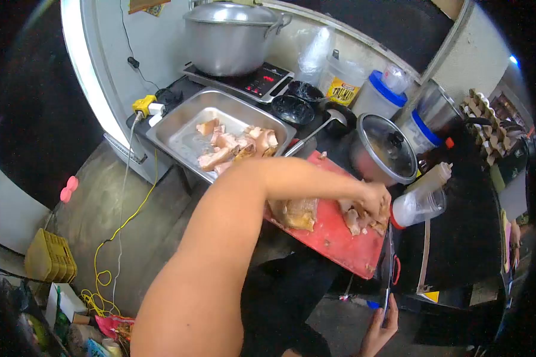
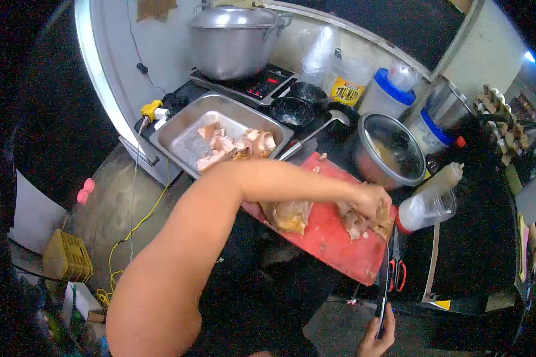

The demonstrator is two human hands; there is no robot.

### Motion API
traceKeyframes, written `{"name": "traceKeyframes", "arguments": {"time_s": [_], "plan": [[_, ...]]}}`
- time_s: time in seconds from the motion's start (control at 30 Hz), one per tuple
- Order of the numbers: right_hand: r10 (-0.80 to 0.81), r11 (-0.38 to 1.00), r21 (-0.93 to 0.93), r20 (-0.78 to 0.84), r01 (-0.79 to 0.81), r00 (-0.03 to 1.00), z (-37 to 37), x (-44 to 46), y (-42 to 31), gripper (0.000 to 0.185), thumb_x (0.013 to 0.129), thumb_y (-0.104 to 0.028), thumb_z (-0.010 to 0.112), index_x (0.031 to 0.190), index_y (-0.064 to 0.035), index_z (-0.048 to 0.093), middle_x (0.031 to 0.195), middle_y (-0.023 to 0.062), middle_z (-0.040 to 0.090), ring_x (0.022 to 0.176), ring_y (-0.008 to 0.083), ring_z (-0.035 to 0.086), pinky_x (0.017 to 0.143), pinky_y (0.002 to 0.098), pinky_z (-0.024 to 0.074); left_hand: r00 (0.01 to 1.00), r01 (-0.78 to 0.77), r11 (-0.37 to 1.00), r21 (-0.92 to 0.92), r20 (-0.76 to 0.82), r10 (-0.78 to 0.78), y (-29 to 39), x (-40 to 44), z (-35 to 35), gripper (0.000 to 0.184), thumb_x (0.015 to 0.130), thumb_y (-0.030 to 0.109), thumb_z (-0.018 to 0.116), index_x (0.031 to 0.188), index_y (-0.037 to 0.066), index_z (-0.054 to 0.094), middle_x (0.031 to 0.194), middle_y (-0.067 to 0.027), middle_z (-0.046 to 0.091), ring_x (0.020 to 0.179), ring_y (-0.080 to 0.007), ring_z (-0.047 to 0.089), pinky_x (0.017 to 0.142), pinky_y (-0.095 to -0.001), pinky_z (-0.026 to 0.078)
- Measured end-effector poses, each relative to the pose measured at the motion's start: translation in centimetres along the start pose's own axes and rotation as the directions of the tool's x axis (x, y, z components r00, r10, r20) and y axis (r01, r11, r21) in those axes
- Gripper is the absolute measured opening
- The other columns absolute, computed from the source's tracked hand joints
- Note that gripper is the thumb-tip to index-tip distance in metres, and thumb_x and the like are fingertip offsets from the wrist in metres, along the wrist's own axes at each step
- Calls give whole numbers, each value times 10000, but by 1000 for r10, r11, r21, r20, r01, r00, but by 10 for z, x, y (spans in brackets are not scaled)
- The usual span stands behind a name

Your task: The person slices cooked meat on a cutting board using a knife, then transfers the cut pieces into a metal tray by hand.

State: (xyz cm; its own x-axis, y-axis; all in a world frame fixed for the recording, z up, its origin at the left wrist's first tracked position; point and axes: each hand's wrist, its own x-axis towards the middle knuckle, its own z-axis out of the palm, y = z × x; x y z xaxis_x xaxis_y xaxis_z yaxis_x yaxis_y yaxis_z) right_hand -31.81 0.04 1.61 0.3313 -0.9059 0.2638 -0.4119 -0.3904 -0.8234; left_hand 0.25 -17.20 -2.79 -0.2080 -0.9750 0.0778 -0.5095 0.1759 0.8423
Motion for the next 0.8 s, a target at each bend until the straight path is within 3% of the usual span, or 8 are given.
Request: {"name": "traceKeyframes", "arguments": {"time_s": [0.13,0.2,0.23,0.3,0.43,0.5,0.63,0.8], "plan": [[-41,999,-34,-67,39,997,0,4,32,396,922,-112,597,1288,34,567,1087,51,629,736,65,515,591,194,398,999,-33,984,-174,-41,26,-1,-33,-49,423,619,-2,786,1027,25,674,977,-63,707,883,-148,650,750,-304,552],[-29,999,-19,-53,28,998,2,5,28,375,922,-79,583,1278,37,577,1103,84,645,788,97,544,648,223,438,995,45,929,-367,-62,-73,6,-72,-82,447,633,2,793,1061,26,665,991,-77,689,873,-143,635,730,-306,558],[-25,1000,-3,-36,25,999,2,5,29,365,922,-63,576,1273,39,581,1110,100,653,814,114,559,677,238,459,983,104,984,-146,-136,-124,13,-88,-100,468,655,-1,778,1102,11,637,995,-101,680,855,-172,657,726,-308,565],[15,999,36,-5,-15,1000,0,2,38,373,933,-93,579,1283,34,575,1098,76,634,797,88,527,656,222,430,963,215,870,-444,-52,-264,17,-128,-129,384,724,-27,700,1090,-5,584,1007,-114,660,739,-173,658,690,-311,568],[-16,998,62,11,16,1000,9,10,48,381,931,-84,576,1299,16,567,1063,16,619,689,38,454,586,190,363,923,254,961,-110,-270,-275,7,-197,-174,352,732,-36,689,1058,67,605,879,-30,633,698,-127,611,628,-262,517],[31,994,106,34,-35,999,11,10,39,383,928,-75,569,1301,11,567,1067,19,623,687,39,451,582,189,361,873,421,887,-191,-183,-453,10,-231,-192,329,731,-12,698,1037,74,613,863,-22,638,760,-111,606,656,-253,513],[-66,998,3,34,66,997,18,15,37,374,942,-69,533,1307,7,564,1084,20,627,688,36,444,577,188,352,812,578,771,266,-283,-511,-28,-262,-220,378,735,79,719,1103,75,633,893,-38,657,809,-130,622,610,-313,532],[-88,995,42,43,87,995,13,16,52,377,943,-71,535,1311,5,562,1102,34,631,705,47,464,601,198,382,617,786,580,213,-216,-757,1,-262,-228,493,780,208,686,1255,103,605,1112,-107,626,935,-250,641,660,-441,625]]}}
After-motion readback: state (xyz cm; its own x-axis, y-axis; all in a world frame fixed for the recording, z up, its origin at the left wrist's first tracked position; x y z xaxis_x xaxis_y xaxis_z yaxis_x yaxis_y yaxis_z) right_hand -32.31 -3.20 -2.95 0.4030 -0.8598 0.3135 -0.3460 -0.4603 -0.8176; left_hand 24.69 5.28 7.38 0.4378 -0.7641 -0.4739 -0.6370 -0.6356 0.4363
